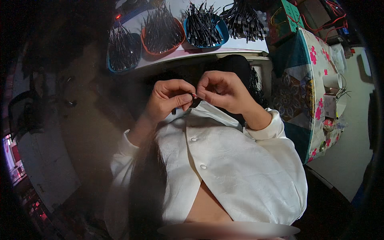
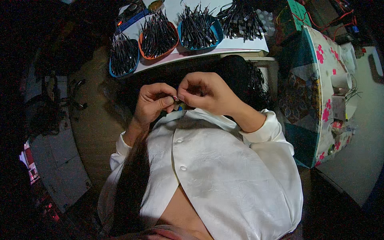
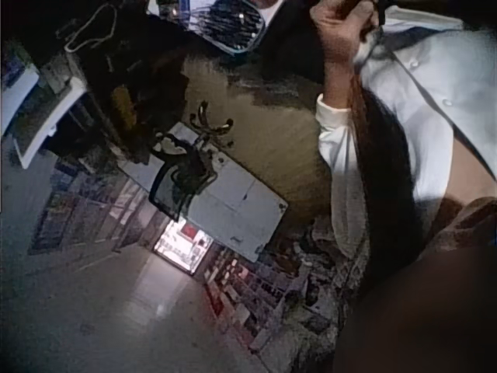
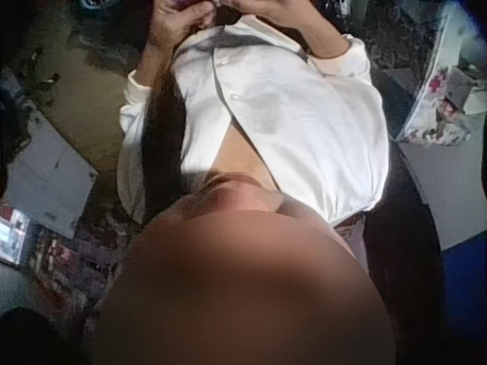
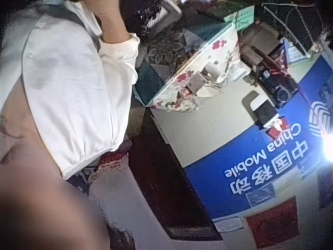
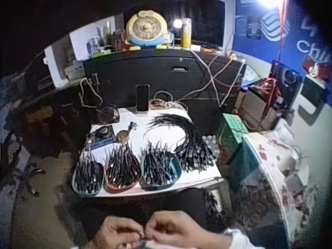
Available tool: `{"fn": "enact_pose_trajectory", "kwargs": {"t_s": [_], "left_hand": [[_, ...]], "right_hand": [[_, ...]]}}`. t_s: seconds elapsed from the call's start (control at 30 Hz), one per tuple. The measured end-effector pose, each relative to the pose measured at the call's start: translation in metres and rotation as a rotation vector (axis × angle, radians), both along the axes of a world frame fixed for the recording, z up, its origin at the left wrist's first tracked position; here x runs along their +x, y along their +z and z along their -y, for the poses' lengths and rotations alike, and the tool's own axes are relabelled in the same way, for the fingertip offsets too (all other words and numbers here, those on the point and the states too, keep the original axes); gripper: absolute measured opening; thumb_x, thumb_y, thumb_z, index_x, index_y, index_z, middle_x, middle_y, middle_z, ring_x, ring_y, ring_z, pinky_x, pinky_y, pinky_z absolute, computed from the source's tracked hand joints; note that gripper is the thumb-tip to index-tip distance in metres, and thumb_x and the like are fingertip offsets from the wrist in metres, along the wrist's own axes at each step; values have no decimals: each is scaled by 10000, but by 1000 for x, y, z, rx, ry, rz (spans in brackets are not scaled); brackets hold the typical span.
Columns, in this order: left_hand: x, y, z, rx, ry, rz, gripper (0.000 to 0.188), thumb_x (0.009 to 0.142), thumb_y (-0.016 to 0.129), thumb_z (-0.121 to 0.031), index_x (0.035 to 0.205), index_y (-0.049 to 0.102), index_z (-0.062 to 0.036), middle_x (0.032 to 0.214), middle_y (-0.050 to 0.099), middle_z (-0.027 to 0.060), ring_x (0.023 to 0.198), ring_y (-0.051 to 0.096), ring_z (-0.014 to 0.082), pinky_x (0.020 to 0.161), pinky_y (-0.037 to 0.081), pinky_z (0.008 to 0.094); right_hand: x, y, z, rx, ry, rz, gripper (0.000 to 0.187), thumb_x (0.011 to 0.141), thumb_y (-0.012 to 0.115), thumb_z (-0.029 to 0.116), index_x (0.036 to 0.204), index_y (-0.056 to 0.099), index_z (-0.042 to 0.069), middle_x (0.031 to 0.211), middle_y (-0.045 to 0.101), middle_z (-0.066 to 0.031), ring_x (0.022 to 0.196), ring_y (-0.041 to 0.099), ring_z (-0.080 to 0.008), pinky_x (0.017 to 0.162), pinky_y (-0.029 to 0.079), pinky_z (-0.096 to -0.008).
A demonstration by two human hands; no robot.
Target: The person sits on the floor and repeatedly picks up small black electronic components from bowls on a low table, manipulates them with both hands, and places them back. The person also reaches for a tool on the table and handles a bundle of black wires.
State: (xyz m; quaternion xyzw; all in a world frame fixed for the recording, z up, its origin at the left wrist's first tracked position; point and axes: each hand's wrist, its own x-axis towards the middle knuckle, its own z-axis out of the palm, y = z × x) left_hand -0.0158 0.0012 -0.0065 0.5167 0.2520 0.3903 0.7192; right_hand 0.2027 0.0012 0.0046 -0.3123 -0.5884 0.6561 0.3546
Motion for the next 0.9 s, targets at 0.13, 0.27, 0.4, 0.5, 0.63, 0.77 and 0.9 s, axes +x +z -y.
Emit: {"fn": "enact_pose_trajectory", "kwargs": {"t_s": [0.13,0.27,0.4,0.5,0.63,0.77,0.9], "left_hand": [[-1,1,-5,412,4,-283,113,847,597,90,934,664,61,780,632,31,623,546,67,553,436,203],[2,-8,-2,-64,37,69,79,870,599,36,926,655,38,751,617,49,607,537,77,531,418,199],[4,-17,-2,-199,43,233,95,890,598,-9,964,648,24,749,612,60,605,542,79,513,393,179],[7,-20,2,-278,8,282,101,892,600,-14,974,648,20,760,616,60,604,544,80,499,392,171],[8,-18,5,-309,-1,251,96,892,601,-8,969,653,17,760,618,51,622,554,78,525,418,176],[7,-15,6,53,31,-59,86,893,595,0,947,658,19,759,616,34,628,548,60,546,439,190],[5,-19,-1,-234,-96,202,79,885,612,-27,932,655,19,750,616,50,601,538,76,526,420,186]], "right_hand": [[-3,-8,-5,-826,208,-419,138,888,648,123,918,636,-12,791,605,-11,737,566,-91,655,442,-217],[-1,0,8,-117,-114,-11,150,845,692,111,929,635,-1,812,609,-45,747,593,-138,646,449,-233],[-3,7,7,851,-356,373,209,749,743,92,920,642,28,878,613,-91,761,605,-232,647,472,-302],[-5,5,5,1108,-353,425,247,702,748,89,917,642,31,885,614,-82,756,600,-241,629,468,-352],[-4,1,6,971,-278,424,178,767,724,82,903,638,7,873,628,-77,741,598,-211,640,474,-328],[-1,2,13,-284,-62,-68,184,904,652,140,897,631,-42,820,641,-29,762,579,-89,695,472,-235],[0,4,13,-473,13,-207,132,890,657,106,916,652,-24,811,641,-31,755,591,-106,671,472,-232]]}}
